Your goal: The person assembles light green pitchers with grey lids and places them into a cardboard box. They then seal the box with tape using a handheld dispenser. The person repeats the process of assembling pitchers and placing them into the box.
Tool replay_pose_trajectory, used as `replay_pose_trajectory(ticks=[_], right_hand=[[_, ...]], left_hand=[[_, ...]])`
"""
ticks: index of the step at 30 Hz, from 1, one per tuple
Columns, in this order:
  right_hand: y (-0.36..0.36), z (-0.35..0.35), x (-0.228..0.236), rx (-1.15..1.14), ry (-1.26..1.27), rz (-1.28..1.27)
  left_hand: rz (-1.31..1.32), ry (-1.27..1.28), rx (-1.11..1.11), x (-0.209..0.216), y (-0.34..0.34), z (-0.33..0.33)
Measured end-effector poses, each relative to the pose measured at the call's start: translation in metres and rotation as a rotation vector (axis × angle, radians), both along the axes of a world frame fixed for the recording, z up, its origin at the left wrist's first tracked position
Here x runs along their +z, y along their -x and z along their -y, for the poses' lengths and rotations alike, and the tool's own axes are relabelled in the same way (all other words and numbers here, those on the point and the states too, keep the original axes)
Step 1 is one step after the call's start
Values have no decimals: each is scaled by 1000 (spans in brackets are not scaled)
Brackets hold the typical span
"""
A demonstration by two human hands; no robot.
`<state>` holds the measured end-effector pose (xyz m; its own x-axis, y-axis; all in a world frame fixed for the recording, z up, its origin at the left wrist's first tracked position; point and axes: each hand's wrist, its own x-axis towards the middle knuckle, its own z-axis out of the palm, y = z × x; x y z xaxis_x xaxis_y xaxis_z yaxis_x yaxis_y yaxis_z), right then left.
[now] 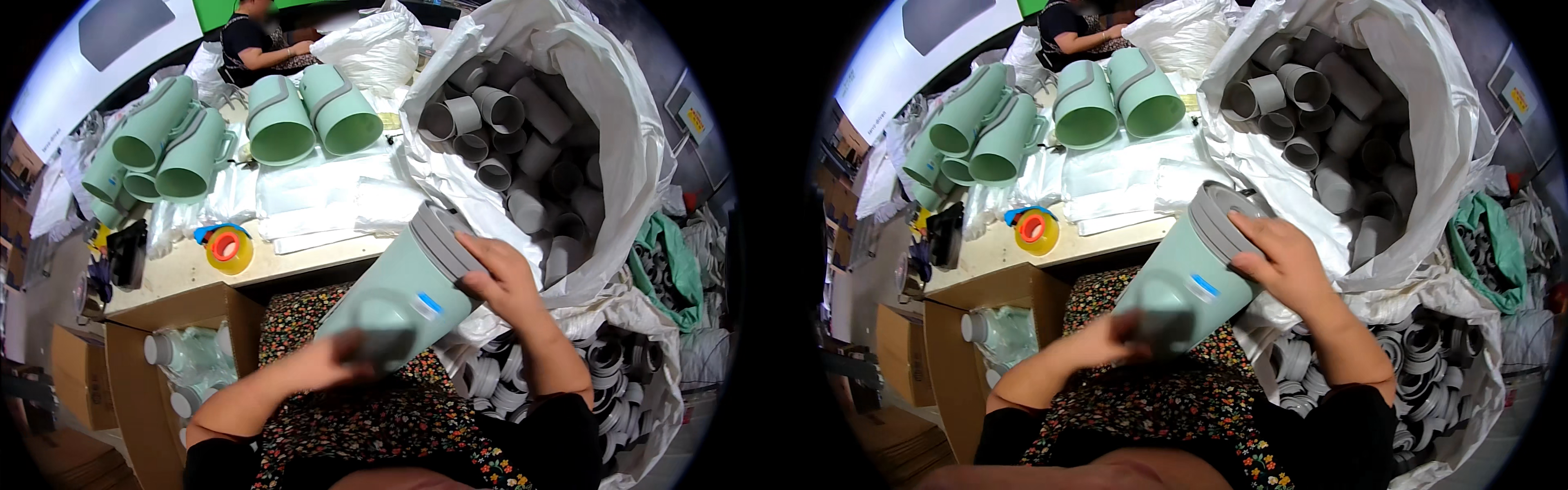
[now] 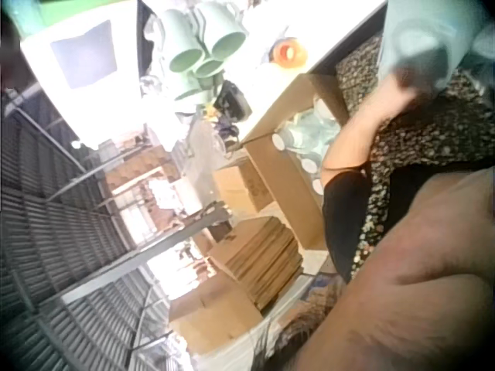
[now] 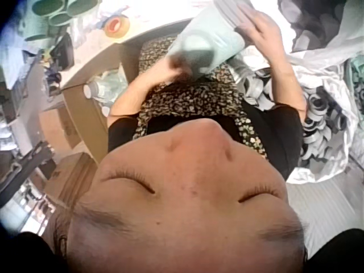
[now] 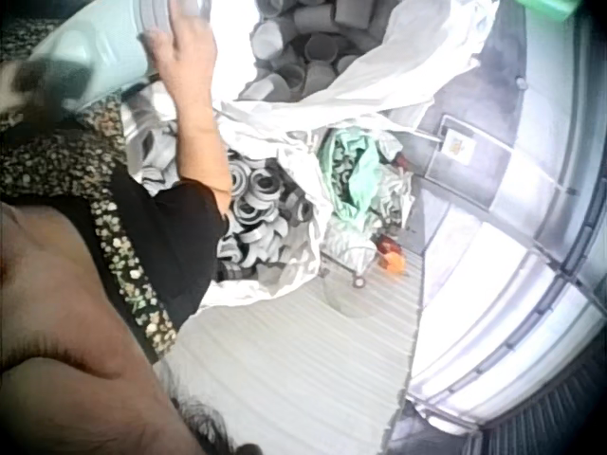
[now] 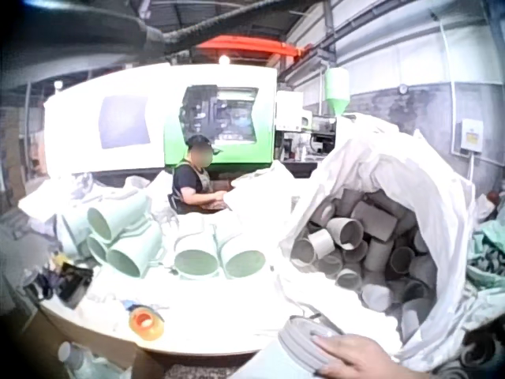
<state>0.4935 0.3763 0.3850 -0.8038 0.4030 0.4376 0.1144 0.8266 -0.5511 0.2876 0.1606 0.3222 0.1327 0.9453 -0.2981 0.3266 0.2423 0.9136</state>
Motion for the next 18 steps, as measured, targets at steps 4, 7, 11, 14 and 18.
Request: replay_pose_trajectory(ticks=[4,7,11,14,18], right_hand=[[17,-11,2,41,-81,46],[42,1,12,-94,-10,261],[45,-27,6,282,35,10],[67,-26,1,204,-99,30],[121,-3,-3,-58,-105,230]], left_hand=[[262,179,403,-9,37,4],[43,-239,191,-25,-12,6],[619,-23,368,-34,64,8],[414,-138,330,-33,22,8],[51,-186,48,-3,-38,-8]])
